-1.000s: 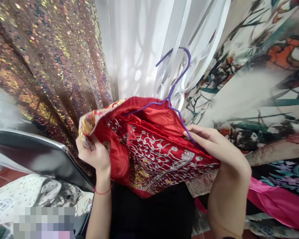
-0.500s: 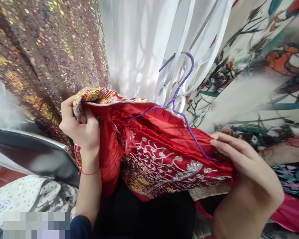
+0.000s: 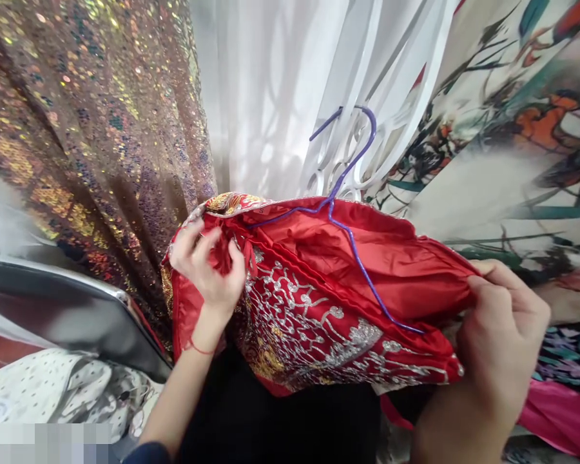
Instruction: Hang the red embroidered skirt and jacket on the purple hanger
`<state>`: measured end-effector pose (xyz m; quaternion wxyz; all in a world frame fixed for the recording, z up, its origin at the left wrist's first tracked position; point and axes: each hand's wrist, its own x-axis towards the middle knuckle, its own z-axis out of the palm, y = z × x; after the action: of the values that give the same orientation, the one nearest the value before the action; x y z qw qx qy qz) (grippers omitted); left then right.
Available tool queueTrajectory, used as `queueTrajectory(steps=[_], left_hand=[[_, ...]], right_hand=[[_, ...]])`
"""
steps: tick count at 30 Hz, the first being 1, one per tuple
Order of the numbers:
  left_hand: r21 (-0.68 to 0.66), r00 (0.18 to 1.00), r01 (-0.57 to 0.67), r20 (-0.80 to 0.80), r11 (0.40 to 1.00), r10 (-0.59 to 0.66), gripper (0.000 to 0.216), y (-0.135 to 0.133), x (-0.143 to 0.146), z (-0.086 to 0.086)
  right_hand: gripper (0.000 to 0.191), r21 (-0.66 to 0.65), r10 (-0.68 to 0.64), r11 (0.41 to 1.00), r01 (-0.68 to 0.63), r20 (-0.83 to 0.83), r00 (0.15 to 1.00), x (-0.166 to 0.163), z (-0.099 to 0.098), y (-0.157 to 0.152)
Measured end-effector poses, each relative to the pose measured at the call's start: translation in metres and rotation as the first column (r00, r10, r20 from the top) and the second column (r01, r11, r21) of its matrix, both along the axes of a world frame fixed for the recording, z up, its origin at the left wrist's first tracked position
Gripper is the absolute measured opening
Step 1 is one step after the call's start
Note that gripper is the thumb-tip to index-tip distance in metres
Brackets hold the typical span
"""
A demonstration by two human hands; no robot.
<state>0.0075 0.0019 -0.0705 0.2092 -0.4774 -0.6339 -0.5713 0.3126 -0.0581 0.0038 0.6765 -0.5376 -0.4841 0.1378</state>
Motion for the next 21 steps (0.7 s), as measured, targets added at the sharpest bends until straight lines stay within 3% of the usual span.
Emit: queueTrajectory(steps=[3, 6, 8, 9, 12, 14, 18, 21], left_hand=[[0.053, 0.991, -0.115, 0.075, 0.992, 0.111, 0.069, -0.008, 0.007, -0.037], [-0.057, 0.975, -0.185, 0.113, 0.981, 0.191, 0.103, 0.002, -0.010, -0.041], [-0.189, 0.977, -0.146, 0.126, 0.971, 0.171, 0.104, 0.014, -0.027, -0.029], [-0.276, 0.979, -0.106, 0.138, 0.955, 0.149, 0.095, 0.020, -0.035, -0.022], [-0.478, 0.982, -0.024, 0.152, 0.878, 0.110, 0.047, 0.033, -0.055, 0.001], [-0.449, 0.985, -0.065, 0.114, 0.891, 0.129, 0.032, 0.038, -0.063, 0.018], [-0.192, 0.979, -0.198, 0.013, 0.961, 0.204, 0.030, 0.046, -0.077, 0.059], [-0.256, 0.985, -0.171, -0.076, 0.951, 0.157, 0.030, 0.052, -0.082, 0.080]], right_hand=[[0.007, 0.034, 0.039, 0.999, -0.040, 0.042, 0.998, 0.006, -0.004, 0.001], [0.006, 0.020, 0.053, 0.998, -0.055, 0.062, 0.997, 0.009, -0.005, 0.000], [0.006, 0.023, 0.058, 0.998, -0.059, 0.060, 0.997, 0.009, -0.005, 0.000], [0.005, 0.029, 0.064, 0.997, -0.065, 0.046, 0.997, 0.008, -0.004, 0.000], [0.003, 0.020, 0.060, 0.998, -0.059, -0.021, 0.998, 0.001, -0.001, -0.001], [0.003, -0.032, 0.044, 0.998, -0.046, -0.059, 0.997, -0.003, 0.001, -0.002], [0.005, -0.141, 0.078, 0.986, -0.090, -0.086, 0.993, 0.002, -0.003, -0.007], [0.013, -0.195, 0.168, 0.969, -0.153, 0.060, 0.984, 0.009, -0.012, -0.006]])
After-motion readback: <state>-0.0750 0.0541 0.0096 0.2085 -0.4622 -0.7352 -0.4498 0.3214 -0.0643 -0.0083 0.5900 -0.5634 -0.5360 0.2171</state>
